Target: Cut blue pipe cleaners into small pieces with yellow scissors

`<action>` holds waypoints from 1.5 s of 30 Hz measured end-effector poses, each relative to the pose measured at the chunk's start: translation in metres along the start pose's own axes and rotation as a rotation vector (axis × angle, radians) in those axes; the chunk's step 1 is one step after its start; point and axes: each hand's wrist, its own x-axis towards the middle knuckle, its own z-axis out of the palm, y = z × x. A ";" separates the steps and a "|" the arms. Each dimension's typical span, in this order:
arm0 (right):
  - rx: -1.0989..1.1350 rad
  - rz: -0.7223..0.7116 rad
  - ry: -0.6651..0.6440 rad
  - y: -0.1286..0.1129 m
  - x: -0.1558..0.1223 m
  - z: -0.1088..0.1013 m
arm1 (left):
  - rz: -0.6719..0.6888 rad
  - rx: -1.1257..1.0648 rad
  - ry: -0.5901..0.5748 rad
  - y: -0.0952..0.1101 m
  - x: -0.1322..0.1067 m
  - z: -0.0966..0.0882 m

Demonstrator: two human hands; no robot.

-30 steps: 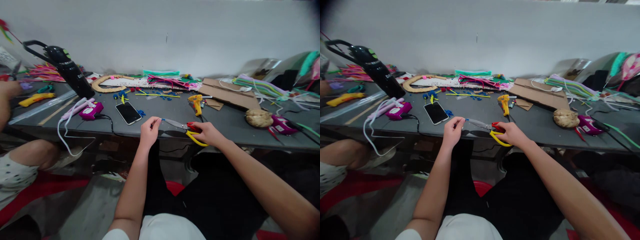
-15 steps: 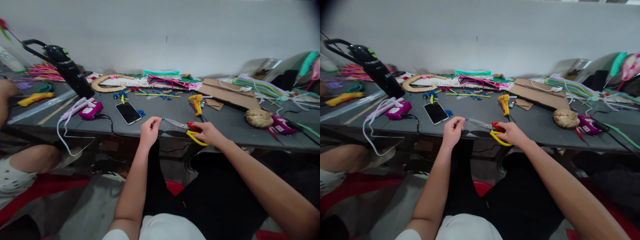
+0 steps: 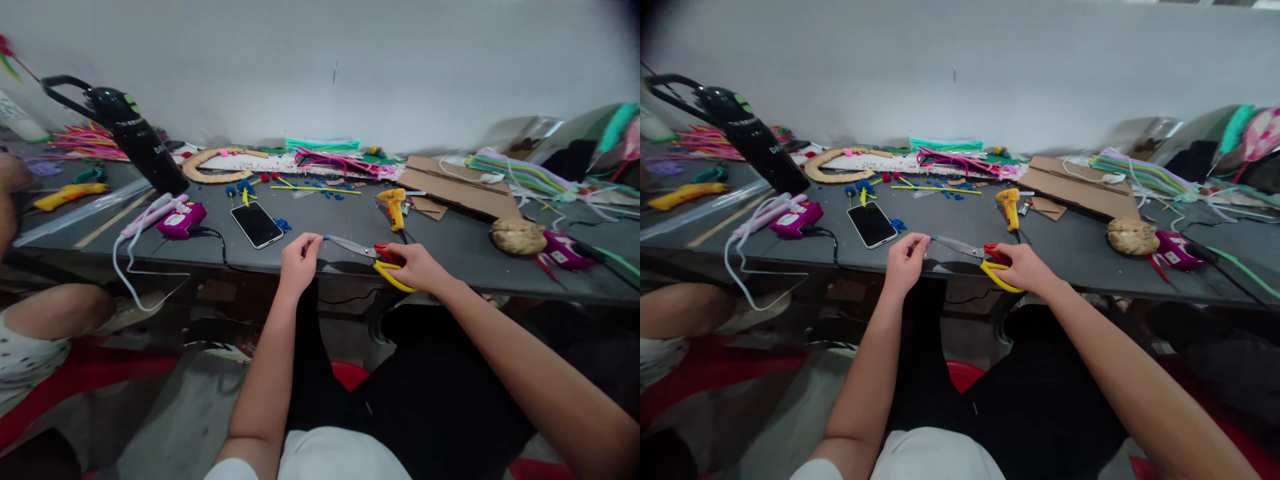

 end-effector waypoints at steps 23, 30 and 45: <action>0.006 -0.004 -0.054 0.006 0.002 0.000 | -0.005 -0.011 0.004 0.001 0.000 0.000; -0.017 0.032 0.002 -0.001 0.002 -0.002 | -0.002 0.004 0.008 0.001 0.000 -0.001; 0.026 0.019 -0.057 0.003 0.002 -0.003 | -0.006 -0.015 -0.002 0.001 0.000 0.000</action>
